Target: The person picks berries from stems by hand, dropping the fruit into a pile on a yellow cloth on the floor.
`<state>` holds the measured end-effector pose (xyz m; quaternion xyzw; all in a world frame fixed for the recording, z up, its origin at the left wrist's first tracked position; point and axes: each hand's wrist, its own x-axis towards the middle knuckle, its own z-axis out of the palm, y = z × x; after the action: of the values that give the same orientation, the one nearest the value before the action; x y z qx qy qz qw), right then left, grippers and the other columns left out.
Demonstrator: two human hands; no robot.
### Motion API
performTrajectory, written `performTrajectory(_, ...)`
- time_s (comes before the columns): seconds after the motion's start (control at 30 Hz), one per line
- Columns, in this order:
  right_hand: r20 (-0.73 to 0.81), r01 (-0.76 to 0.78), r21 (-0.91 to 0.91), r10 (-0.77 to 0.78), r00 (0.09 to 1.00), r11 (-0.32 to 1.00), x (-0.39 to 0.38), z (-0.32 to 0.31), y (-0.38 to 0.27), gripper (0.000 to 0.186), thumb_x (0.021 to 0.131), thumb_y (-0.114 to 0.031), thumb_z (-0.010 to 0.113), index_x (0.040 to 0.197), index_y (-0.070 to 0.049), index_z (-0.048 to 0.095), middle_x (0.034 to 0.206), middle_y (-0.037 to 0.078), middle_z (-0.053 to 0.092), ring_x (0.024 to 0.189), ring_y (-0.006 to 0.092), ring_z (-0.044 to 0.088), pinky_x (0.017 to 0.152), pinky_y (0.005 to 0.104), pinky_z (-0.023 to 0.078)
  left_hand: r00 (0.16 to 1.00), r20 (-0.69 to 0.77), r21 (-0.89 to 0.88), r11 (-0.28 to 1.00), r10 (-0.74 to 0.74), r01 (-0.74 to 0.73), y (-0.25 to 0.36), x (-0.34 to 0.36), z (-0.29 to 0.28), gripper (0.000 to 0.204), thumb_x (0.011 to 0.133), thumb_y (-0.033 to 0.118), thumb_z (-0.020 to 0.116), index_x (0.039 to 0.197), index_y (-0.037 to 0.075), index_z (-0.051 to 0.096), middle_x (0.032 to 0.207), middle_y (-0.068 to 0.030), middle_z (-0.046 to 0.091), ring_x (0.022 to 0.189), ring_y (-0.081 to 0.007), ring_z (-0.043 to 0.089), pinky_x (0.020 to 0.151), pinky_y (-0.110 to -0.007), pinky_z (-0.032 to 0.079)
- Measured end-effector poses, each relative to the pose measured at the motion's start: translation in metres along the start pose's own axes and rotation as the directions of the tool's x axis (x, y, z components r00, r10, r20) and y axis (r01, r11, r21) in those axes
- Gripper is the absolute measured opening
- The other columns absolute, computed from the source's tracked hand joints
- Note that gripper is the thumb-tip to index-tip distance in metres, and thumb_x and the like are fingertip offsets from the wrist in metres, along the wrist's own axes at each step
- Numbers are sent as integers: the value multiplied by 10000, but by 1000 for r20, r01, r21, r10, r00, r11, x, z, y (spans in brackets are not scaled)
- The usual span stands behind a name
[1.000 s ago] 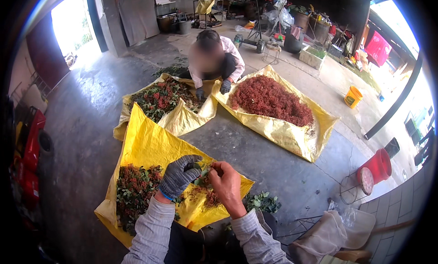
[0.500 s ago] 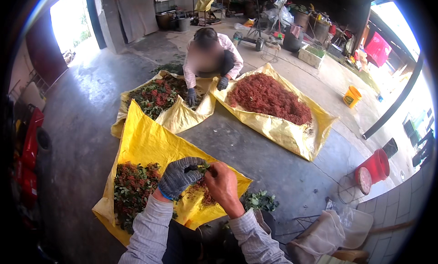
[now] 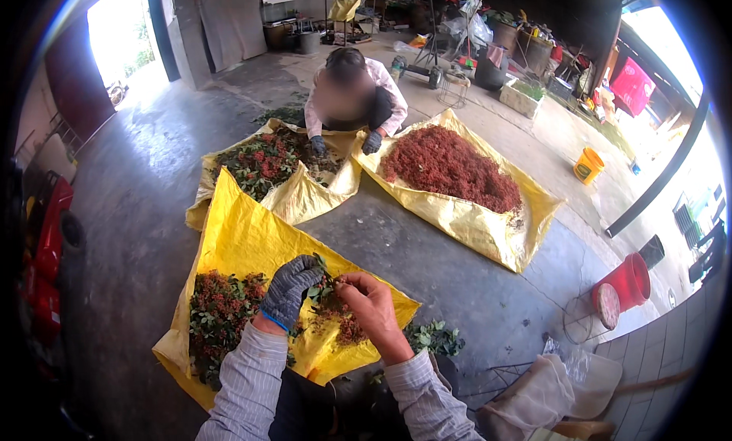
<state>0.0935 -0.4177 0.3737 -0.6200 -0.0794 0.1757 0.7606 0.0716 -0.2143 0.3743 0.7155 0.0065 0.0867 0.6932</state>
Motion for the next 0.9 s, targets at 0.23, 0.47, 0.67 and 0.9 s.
performTrajectory(0.23,38,-105,322,98,994,941,-3,-5,-11,136,1025,-165,709,1117,-67,723,944,-23,714,801,97,661,705,256,510,963,-51,-716,682,-263,148,-22,7,-27,201,1047,74,632,1236,37,693,1057,-64,731,964,-181,714,858,-337,608)
performTrajectory(0.47,81,-181,578,165,983,796,-1,-18,-13,115,1037,-160,680,1126,-88,697,924,9,714,786,120,665,652,248,496,967,-15,-281,929,-255,241,11,2,-23,185,989,96,708,1160,27,726,1022,-41,757,895,-139,722,826,-280,594)
performTrajectory(0.67,92,-223,675,220,971,704,1,-18,-10,159,1022,-224,662,1108,-91,660,919,42,701,759,151,638,621,283,466,952,141,-186,937,-271,295,16,-3,-14,164,997,113,724,1140,34,736,1010,-20,755,905,-121,717,834,-271,584)
performTrajectory(0.9,56,-172,615,175,983,770,2,-18,-11,171,1009,-197,673,1136,-83,682,909,21,692,748,145,639,621,291,471,947,161,-373,871,-280,321,11,-5,-4,181,1003,119,742,1155,23,744,986,-12,752,854,-96,703,767,-251,573)
